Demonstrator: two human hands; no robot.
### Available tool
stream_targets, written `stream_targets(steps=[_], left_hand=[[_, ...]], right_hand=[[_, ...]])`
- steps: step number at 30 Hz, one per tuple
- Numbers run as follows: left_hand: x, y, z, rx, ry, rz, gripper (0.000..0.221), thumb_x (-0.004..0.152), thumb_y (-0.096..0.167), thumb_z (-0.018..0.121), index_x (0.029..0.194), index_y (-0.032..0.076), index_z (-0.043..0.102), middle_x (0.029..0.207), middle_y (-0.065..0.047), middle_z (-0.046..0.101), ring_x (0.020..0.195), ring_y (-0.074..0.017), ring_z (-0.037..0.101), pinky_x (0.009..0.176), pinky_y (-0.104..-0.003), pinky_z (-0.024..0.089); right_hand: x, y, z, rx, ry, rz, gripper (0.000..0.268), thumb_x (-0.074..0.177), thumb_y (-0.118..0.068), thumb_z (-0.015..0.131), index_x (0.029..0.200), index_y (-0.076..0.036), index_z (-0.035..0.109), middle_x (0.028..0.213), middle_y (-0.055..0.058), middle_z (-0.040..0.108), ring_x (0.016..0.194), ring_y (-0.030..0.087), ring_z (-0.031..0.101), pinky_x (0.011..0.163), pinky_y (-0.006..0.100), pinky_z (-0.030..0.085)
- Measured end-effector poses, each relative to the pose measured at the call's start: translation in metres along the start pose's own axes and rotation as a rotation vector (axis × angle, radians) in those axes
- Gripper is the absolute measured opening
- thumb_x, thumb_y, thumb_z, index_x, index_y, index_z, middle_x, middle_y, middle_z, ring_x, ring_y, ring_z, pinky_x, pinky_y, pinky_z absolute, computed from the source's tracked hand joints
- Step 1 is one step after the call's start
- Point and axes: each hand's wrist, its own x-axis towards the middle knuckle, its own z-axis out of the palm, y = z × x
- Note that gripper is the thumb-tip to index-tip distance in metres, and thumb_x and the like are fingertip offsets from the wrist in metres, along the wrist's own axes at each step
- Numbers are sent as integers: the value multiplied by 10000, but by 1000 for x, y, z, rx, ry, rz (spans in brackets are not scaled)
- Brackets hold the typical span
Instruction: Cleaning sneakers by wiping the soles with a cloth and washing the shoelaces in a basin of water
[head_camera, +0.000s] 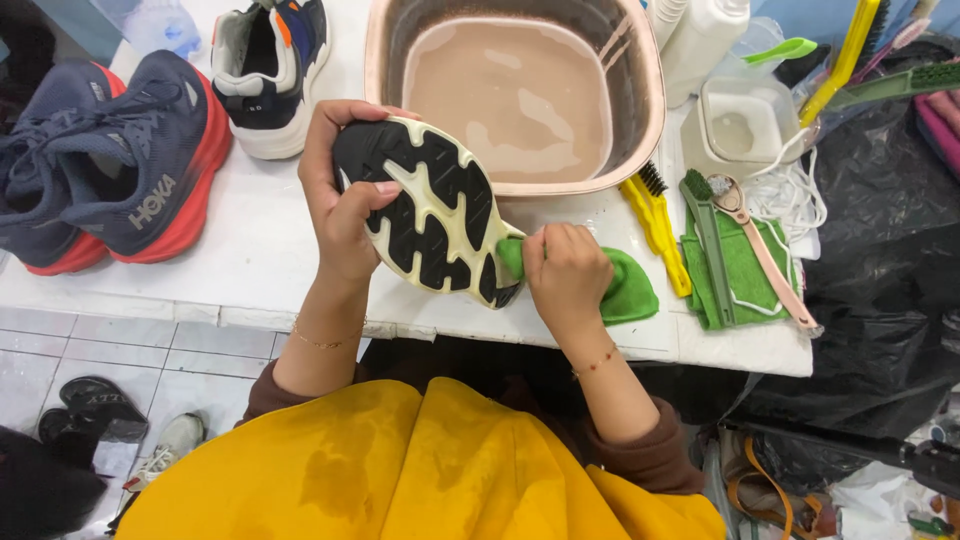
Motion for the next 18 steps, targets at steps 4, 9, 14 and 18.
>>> stream_targets(steps=[4, 9, 14, 18], left_hand=[[2, 7, 9, 46, -5, 16, 428, 721, 142, 566, 1134, 39, 522, 1112, -181, 653, 1040, -259, 648, 945, -361, 542], [3, -10, -1, 16, 10, 70, 464, 720, 178, 639, 1117, -13, 494, 1059, -239, 662, 939, -193, 650, 837, -316, 549], [3, -1, 6, -3, 20, 35, 437, 723, 155, 598, 1128, 18, 505, 1079, -208, 651, 981, -226, 644, 889, -342, 543], [1, 7, 11, 42, 21, 8, 430, 715, 144, 559, 1131, 46, 516, 1098, -184, 652, 1019, -261, 638, 931, -361, 532]], right_hand=[[22, 2, -18, -156, -53, -49, 361, 901, -182, 668, 622, -129, 447, 587, 27, 470, 560, 243, 493, 417, 411, 284], [31, -5, 2, 188, -15, 94, 356, 959, -201, 571, 626, -101, 496, 550, 105, 467, 562, 376, 592, 497, 422, 481], [4, 9, 2, 38, -153, 108, 356, 933, -206, 575, 615, -108, 446, 548, 83, 463, 513, 334, 512, 450, 445, 383], [36, 2, -20, 114, -210, 168, 396, 946, -236, 532, 621, -100, 353, 537, 73, 386, 478, 274, 361, 481, 472, 235]])
